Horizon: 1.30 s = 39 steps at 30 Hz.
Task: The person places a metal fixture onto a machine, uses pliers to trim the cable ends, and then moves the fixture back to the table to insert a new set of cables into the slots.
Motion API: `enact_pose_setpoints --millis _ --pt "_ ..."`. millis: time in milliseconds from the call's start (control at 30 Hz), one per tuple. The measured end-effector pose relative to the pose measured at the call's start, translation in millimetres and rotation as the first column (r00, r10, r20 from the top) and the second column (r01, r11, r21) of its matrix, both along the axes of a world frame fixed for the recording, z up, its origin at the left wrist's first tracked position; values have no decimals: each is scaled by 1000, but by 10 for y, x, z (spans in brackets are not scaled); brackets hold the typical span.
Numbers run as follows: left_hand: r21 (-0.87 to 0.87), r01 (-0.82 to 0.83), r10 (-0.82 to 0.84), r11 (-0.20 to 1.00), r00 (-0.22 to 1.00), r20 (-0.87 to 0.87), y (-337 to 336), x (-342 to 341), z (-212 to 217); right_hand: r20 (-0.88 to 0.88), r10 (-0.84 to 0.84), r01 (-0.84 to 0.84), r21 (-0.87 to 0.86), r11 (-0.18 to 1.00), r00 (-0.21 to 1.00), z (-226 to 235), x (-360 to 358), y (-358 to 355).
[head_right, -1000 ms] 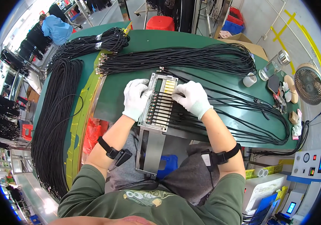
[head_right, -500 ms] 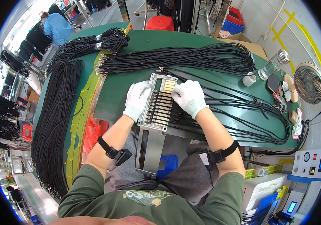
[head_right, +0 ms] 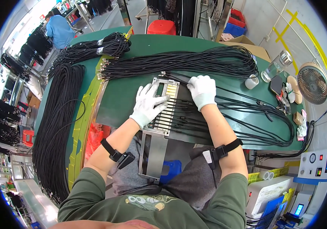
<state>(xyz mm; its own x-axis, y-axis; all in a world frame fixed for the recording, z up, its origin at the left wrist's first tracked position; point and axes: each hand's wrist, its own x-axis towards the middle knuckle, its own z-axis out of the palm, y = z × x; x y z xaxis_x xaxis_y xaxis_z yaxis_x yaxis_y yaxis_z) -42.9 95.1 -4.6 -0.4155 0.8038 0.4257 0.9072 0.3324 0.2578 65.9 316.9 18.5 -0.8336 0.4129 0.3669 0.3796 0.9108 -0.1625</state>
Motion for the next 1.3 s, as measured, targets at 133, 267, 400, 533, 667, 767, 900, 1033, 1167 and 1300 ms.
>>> enact_pose_setpoints --millis 133,267,400,533,667,767,900,1033,1167,1300 --pt "95 17 -32 995 987 156 17 -109 -17 -208 98 -101 -3 995 973 134 118 46" --pt "423 -252 12 870 870 493 7 -186 -1 -184 295 -326 -169 930 938 245 210 0" --pt "456 -223 -25 861 879 476 35 -152 70 -139 367 -382 -103 919 920 278 180 -73" --pt "483 15 -179 875 939 295 10 -104 202 -342 458 -505 -59 861 821 321 36 -441" --pt "446 195 -279 873 952 130 -36 -150 227 -182 451 -485 -413 771 874 355 30 -597" --pt "515 -46 -127 856 947 295 -47 -180 187 -48 383 -364 -435 824 923 368 142 -291" --pt "421 -167 87 892 975 203 -44 -213 147 -60 311 -288 -571 769 949 312 208 -218" --pt "359 -190 139 914 977 162 -38 -232 100 -83 422 -430 -218 876 903 281 112 -335" --pt "334 -280 166 900 929 331 11 -260 -41 72 293 -284 -117 952 953 295 125 -282" --pt "179 -283 188 942 889 418 -25 -288 -18 77 277 -267 -120 956 958 278 138 -235"
